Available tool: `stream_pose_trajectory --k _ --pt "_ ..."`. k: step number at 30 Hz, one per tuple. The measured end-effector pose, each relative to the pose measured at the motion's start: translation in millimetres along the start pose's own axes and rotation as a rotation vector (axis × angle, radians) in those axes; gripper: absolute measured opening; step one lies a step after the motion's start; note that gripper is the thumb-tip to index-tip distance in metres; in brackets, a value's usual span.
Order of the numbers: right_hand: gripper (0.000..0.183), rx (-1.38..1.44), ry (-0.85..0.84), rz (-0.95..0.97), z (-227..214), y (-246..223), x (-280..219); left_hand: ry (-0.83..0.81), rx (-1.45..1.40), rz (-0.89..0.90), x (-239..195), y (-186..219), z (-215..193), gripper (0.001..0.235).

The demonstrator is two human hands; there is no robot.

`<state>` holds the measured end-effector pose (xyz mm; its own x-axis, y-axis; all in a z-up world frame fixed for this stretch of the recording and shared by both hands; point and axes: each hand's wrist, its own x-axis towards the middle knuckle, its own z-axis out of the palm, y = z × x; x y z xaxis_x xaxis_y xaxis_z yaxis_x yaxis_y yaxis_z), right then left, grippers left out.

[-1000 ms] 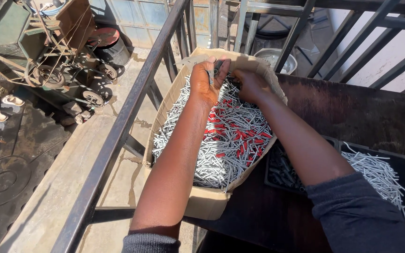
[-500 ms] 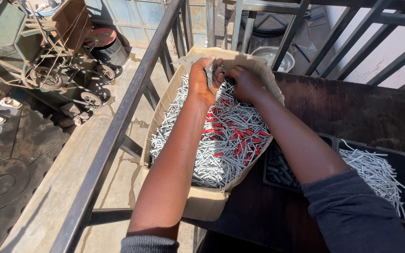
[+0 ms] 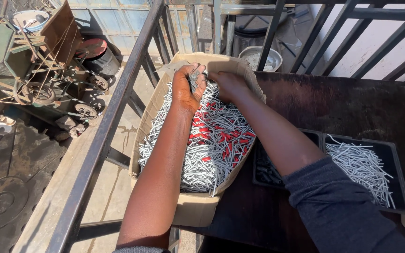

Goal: The person repeatedly picks up small black plastic sleeves and silver metal pins from a cardboard box. They insert the pins into the sleeves by hand and place the assembled fasteners into a black plastic tray on the table.

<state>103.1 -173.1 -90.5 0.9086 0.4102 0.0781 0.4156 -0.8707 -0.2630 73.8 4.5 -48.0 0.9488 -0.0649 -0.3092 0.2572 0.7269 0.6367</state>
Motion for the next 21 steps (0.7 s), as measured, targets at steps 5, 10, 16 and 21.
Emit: stream_pose_trajectory --k 5,10,16,21 --pt "0.064 -0.008 0.009 0.002 -10 -6 -8 0.013 -0.010 0.009 -19 5 9 0.030" --pt "0.066 -0.038 -0.014 0.019 -11 -11 -12 0.017 -0.012 0.013 -24 5 11 0.028" --pt "0.061 0.071 -0.010 0.057 -4 -2 0 0.004 -0.015 0.009 -30 9 13 0.027" --pt "0.064 -0.020 0.031 0.053 11 4 7 -0.017 -0.037 -0.006 -27 7 9 0.027"
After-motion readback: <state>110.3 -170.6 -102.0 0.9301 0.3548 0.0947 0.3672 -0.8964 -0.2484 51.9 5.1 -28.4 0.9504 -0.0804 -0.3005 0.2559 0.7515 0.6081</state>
